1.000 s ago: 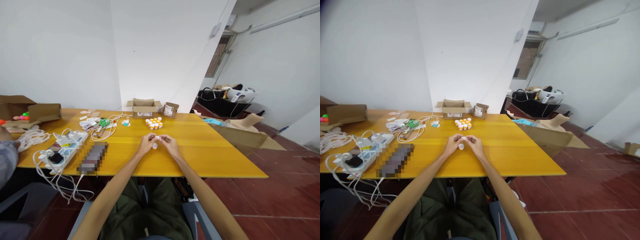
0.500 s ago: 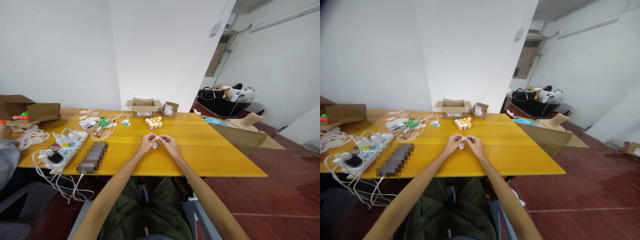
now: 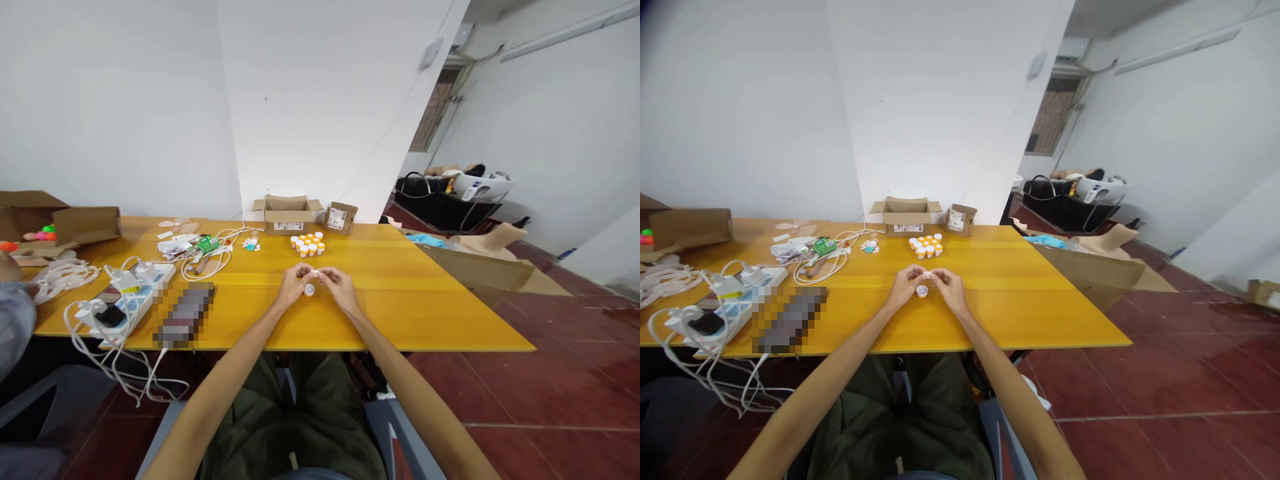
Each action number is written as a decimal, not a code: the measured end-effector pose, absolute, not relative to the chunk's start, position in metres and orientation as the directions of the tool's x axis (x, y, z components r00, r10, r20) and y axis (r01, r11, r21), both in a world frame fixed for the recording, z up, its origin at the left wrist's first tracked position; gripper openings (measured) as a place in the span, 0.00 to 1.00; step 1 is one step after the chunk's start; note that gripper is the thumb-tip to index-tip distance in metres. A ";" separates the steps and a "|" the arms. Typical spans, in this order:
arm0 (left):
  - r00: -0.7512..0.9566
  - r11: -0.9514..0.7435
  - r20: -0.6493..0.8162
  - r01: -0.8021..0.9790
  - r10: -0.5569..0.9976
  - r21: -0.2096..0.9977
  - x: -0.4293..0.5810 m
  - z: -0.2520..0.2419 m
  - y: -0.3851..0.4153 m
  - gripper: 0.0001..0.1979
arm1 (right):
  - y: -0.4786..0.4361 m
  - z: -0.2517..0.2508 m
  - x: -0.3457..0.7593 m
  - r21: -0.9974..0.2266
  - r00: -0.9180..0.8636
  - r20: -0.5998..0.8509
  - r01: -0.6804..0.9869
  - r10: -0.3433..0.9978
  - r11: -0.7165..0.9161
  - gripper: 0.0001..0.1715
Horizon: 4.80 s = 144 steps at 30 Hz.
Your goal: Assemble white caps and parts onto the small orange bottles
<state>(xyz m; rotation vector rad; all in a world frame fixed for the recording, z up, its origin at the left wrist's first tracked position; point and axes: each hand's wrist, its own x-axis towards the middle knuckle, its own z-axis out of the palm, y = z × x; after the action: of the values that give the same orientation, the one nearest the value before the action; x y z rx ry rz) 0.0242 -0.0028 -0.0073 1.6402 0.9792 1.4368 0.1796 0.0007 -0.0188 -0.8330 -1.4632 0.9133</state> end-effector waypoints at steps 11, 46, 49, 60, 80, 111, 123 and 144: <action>0.087 -0.417 0.412 0.052 0.907 0.907 0.023 -0.005 -0.002 0.10 | -0.001 -0.019 0.179 -0.850 -0.147 0.496 0.118 0.856 0.513 0.18; 0.407 -0.547 0.365 0.628 0.837 0.554 0.000 -0.002 -0.020 0.06 | -0.001 -0.021 0.181 -0.885 -0.169 0.436 0.100 0.884 0.455 0.11; 0.422 -0.547 0.348 0.635 0.837 0.546 0.001 -0.001 -0.020 0.06 | -0.003 -0.018 0.181 -0.856 -0.194 0.474 0.129 0.859 0.501 0.10; 0.472 -0.563 0.313 0.629 0.824 0.536 0.000 0.000 -0.018 0.08 | -0.002 -0.020 0.181 -0.852 -0.231 0.468 0.139 0.853 0.505 0.10; 0.437 -0.541 0.328 0.580 0.838 0.609 -0.002 -0.004 -0.014 0.09 | -0.005 -0.021 0.181 -0.772 -0.264 0.567 0.162 0.781 0.615 0.12; 0.527 -0.605 0.324 0.545 0.785 0.580 -0.004 -0.004 -0.009 0.05 | -0.006 -0.020 0.181 -0.634 -0.340 0.614 0.325 0.713 0.701 0.10; 0.528 -0.604 0.321 0.545 0.786 0.581 -0.004 -0.006 -0.007 0.08 | -0.010 -0.018 0.178 -0.596 -0.319 0.628 0.389 0.710 0.702 0.09; 0.518 -0.591 0.312 0.556 0.796 0.585 -0.002 -0.002 -0.010 0.08 | -0.011 -0.018 0.180 -0.534 -0.373 0.636 0.419 0.675 0.735 0.11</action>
<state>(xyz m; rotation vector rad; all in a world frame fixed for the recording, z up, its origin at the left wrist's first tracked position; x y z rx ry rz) -0.0021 -0.0104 -0.0018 2.3484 1.1112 0.7906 0.1802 -0.0106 -0.0183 -0.8291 -2.0192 0.3534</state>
